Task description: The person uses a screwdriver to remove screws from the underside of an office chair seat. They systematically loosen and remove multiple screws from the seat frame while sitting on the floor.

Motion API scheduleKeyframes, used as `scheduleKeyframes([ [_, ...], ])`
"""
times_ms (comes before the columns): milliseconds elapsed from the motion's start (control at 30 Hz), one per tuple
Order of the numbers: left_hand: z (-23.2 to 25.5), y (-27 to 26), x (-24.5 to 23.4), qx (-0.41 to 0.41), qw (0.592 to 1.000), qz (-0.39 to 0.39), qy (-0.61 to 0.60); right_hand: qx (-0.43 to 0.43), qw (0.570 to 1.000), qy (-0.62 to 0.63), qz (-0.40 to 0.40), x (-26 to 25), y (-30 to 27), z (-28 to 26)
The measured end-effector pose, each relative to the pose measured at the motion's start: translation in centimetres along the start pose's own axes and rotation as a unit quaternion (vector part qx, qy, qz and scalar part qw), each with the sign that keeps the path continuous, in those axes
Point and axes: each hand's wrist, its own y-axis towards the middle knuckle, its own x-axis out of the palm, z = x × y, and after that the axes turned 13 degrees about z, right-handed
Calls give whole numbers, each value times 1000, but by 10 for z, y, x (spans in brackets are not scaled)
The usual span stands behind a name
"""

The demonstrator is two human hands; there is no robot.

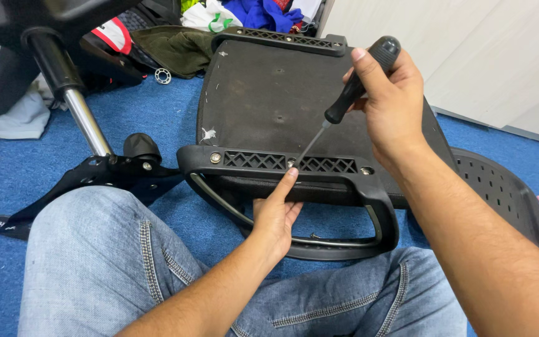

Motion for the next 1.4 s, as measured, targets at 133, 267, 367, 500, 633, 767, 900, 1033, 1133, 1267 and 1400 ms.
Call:
scheduleKeyframes([
  [133,1,-1,0,4,1000,-3,-7,-5,1000,16,-11,1,0,0],
  [267,1,-2,1,8,1000,-4,-15,-12,1000,9,-12,2,2,1],
  [367,1,-2,1,2,1000,-1,-7,-18,1000,3,-20,1,5,2],
  [500,1,-1,1,2,1000,-1,-14,-24,999,26,-29,0,12,2],
  [633,0,-1,0,2,1000,-5,-14,-24,999,15,-31,-1,12,4],
  [767,1,-2,0,8,1000,-8,-16,-20,999,8,-26,0,9,6],
  [900,2,-3,1,1,1000,0,-5,-25,999,11,-33,0,10,6],
  [1033,3,-4,0,0,1000,-1,4,-27,999,10,-33,0,10,9],
  [1133,2,-4,1,4,1000,-5,-4,-27,999,11,-35,0,10,10],
  [1267,1,-1,0,6,1000,-4,-2,-30,999,13,-39,3,8,6],
  [1400,-3,3,-1,6,1000,-8,-13,-47,996,-38,-59,10,6,-10],
])
